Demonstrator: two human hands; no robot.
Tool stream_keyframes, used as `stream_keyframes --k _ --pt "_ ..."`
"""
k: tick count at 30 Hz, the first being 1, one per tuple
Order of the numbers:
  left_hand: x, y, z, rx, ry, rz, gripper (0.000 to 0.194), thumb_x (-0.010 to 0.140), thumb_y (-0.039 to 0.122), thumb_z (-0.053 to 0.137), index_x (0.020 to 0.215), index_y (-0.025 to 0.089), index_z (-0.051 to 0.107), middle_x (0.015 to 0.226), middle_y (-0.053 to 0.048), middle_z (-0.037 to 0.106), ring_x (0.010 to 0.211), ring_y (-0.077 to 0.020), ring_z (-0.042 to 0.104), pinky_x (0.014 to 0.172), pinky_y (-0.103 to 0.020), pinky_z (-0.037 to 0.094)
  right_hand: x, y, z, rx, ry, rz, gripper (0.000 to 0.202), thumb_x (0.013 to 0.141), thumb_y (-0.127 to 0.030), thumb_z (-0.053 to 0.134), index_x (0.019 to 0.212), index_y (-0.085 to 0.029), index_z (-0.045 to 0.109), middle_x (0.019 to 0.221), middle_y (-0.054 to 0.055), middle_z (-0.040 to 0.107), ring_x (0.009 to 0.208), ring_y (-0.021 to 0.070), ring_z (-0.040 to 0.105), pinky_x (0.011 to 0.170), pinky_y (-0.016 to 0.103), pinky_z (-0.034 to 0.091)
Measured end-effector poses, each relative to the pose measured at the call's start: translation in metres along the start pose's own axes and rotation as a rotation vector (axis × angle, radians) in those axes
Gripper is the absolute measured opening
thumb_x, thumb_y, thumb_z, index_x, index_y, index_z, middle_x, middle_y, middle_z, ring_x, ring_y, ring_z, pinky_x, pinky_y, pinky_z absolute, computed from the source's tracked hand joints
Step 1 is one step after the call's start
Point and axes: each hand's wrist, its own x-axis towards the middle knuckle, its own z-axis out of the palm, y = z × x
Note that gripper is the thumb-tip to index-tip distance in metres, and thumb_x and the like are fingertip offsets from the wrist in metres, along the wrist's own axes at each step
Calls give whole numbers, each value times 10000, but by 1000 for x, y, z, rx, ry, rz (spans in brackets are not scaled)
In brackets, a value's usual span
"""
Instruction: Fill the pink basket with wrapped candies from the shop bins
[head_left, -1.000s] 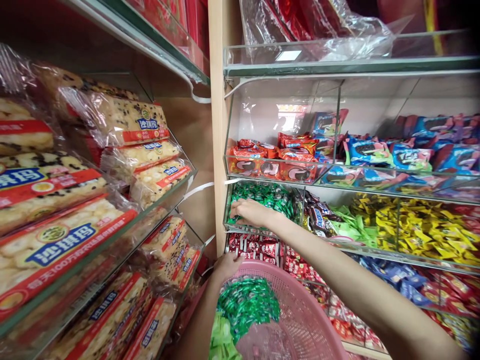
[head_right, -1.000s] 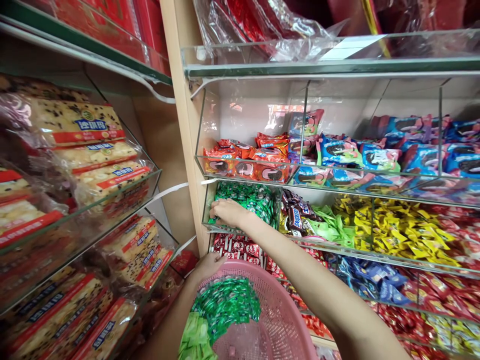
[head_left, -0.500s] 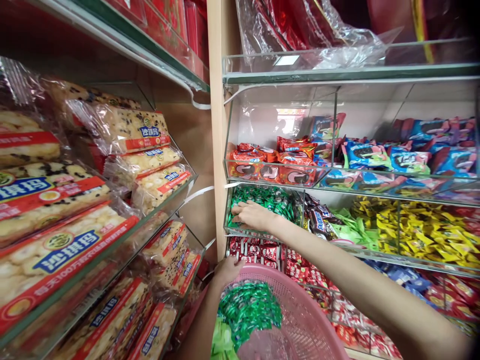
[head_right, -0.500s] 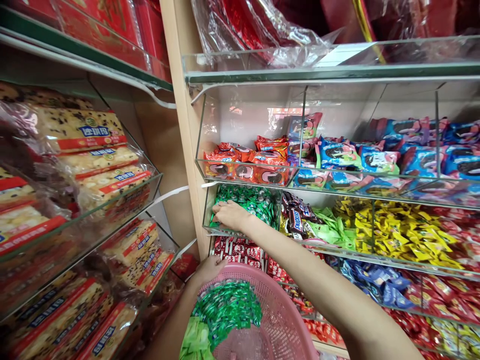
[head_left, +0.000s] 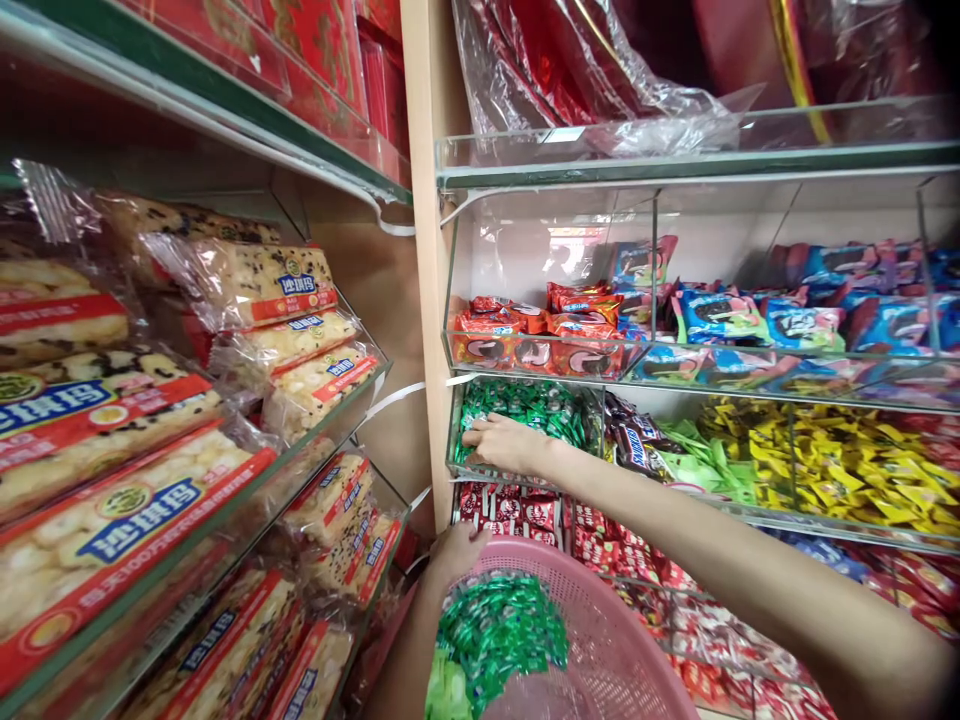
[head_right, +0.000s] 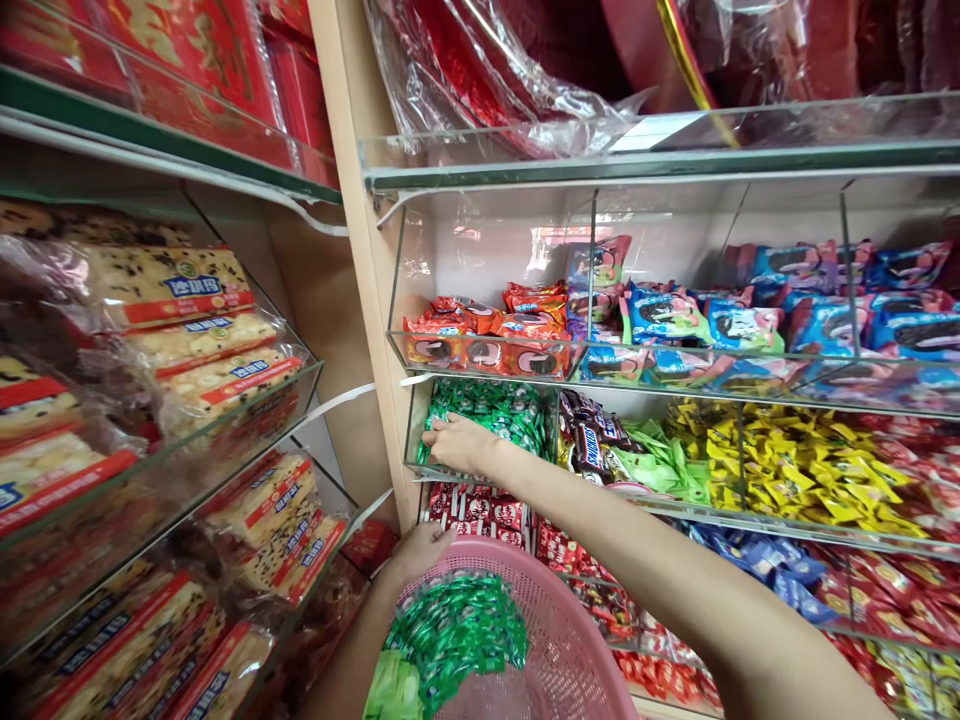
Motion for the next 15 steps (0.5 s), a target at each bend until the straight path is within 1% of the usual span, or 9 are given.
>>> stream_keyframes --k 4,9,11,15 --pt "4 -5 4 2 5 -3 457 813 571 409 650 176 569 594 14 528 589 -116 459 548 -213 261 -6 5 -4 28 -16 29 178 873 -202 532 920 -259 694 987 39 633 989 205 504 757 299 354" --pt "4 -7 5 -8 8 11 463 808 582 415 666 173 579 601 14 539 599 -117 471 550 -208 267 -28 20 -5 40 -65 130 213 893 -202 492 936 -252 695 1010 51 637 998 223 506 760 309 370" --pt "3 -5 3 -1 9 14 459 812 574 412 662 172 574 593 17 527 584 -111 457 536 -208 252 -37 25 -3 54 -75 168 225 893 -199 489 976 -258 689 1043 58 630 1006 227 508 768 311 377" --pt "-1 0 -2 23 -4 4 453 820 559 395 648 172 557 570 23 492 539 -97 401 509 -217 212 -50 29 3 75 -56 202 293 877 -187 497 1125 -260 636 1073 86 620 999 233 525 783 321 397"
